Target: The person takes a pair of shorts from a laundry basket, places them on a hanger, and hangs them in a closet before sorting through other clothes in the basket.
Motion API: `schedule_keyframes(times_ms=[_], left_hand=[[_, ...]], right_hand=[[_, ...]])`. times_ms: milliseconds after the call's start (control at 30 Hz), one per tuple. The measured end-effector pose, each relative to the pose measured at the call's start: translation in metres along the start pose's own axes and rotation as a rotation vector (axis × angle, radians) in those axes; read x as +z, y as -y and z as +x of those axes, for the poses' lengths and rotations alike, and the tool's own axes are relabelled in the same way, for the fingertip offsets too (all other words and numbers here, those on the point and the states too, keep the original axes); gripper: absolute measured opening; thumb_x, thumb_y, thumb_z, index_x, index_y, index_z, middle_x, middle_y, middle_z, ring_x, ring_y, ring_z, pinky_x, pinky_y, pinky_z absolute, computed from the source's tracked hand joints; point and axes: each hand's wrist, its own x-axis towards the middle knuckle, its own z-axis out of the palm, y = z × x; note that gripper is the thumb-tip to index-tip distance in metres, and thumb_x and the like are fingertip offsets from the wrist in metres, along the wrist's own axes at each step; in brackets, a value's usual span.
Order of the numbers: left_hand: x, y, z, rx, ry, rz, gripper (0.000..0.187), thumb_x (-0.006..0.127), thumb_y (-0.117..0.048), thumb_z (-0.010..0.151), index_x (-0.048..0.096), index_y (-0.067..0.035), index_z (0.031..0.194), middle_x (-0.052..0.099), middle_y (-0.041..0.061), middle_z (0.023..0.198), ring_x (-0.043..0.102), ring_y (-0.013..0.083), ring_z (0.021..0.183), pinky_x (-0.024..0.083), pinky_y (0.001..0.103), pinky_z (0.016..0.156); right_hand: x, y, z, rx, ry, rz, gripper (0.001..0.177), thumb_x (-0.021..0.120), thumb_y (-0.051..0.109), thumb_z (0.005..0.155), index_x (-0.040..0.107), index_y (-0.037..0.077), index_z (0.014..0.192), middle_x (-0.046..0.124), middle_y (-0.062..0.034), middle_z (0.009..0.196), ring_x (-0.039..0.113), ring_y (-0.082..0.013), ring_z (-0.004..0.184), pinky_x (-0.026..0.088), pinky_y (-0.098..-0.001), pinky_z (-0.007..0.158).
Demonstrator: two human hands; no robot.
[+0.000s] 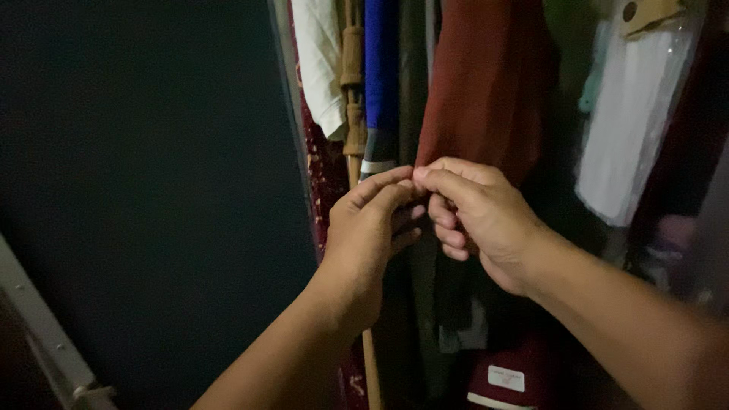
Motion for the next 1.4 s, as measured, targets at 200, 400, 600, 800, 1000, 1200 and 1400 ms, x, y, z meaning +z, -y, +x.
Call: schedule_keyframes(times_ms=[200,400,600,800,1000,1200,1400], left_hand=[[-0.002,0.003,-0.016,0.057,0.037,-0.030,0.033,0.055,-0.017,0.095,0.070,-0.006,0.122,0.070,0.010,0.100,0.069,0.0208,0.091,0.059,0.034,0.086],[-0.011,-0.004,-0.031,-0.079,-0.106,0.105,0.030,0.057,-0.027,0.094,0.069,-0.012,0.117,0.071,0.007,0.102,0.071,0.0164,0.091,0.060,0.033,0.083],[-0.032,-0.003,-0.035,0.107,-0.063,-0.017,0.025,0.059,-0.016,0.090,0.070,-0.006,0.111,0.068,0.009,0.094,0.068,0.0153,0.081,0.060,0.032,0.079],[-0.054,-0.010,-0.048,0.103,-0.117,-0.036,0.018,0.058,-0.012,0.088,0.063,-0.008,0.105,0.066,0.005,0.085,0.066,0.0127,0.075,0.060,0.032,0.075],[-0.088,-0.014,-0.073,0.101,-0.247,0.014,0.015,0.060,-0.008,0.084,0.054,-0.014,0.096,0.060,0.005,0.082,0.060,0.0121,0.069,0.060,0.032,0.071],[-0.129,-0.024,-0.114,0.078,-0.361,-0.010,0.013,0.062,-0.019,0.088,0.056,-0.012,0.097,0.061,0.006,0.082,0.062,0.0137,0.070,0.057,0.032,0.070],[-0.173,-0.034,-0.172,0.109,-0.388,-0.036,0.017,0.065,-0.018,0.087,0.058,-0.010,0.100,0.061,0.007,0.082,0.061,0.0151,0.071,0.052,0.031,0.066]], right_hand=[[0.010,-0.001,-0.010,0.055,-0.036,-0.057,0.018,0.057,0.024,0.094,0.066,0.009,0.099,0.053,-0.0009,0.072,0.052,-0.0135,0.059,0.042,-0.0298,0.048],[0.026,-0.001,-0.017,0.036,0.034,-0.005,0.018,0.056,0.021,0.094,0.067,0.007,0.098,0.068,-0.0052,0.087,0.069,-0.0157,0.078,0.063,-0.0360,0.069],[0.042,-0.002,-0.016,-0.022,0.121,0.043,0.013,0.059,0.011,0.095,0.067,0.002,0.099,0.072,-0.0113,0.093,0.071,-0.0188,0.085,0.061,-0.0337,0.082],[0.071,0.002,-0.017,0.032,0.107,-0.033,0.016,0.058,0.011,0.093,0.070,0.003,0.101,0.073,-0.0110,0.094,0.073,-0.0194,0.085,0.063,-0.0348,0.082],[0.107,0.002,-0.023,0.084,0.194,0.019,0.028,0.056,0.023,0.097,0.073,0.003,0.100,0.073,-0.0102,0.092,0.073,-0.0184,0.083,0.062,-0.0362,0.081],[0.161,-0.002,-0.035,0.081,0.322,-0.009,0.024,0.061,0.024,0.096,0.072,0.003,0.101,0.072,-0.0096,0.085,0.071,-0.0177,0.081,0.061,-0.0362,0.078],[0.221,0.001,-0.059,0.166,0.409,-0.010,0.019,0.060,0.020,0.092,0.071,0.007,0.099,0.071,-0.0083,0.084,0.071,-0.0168,0.078,0.062,-0.0360,0.077]])
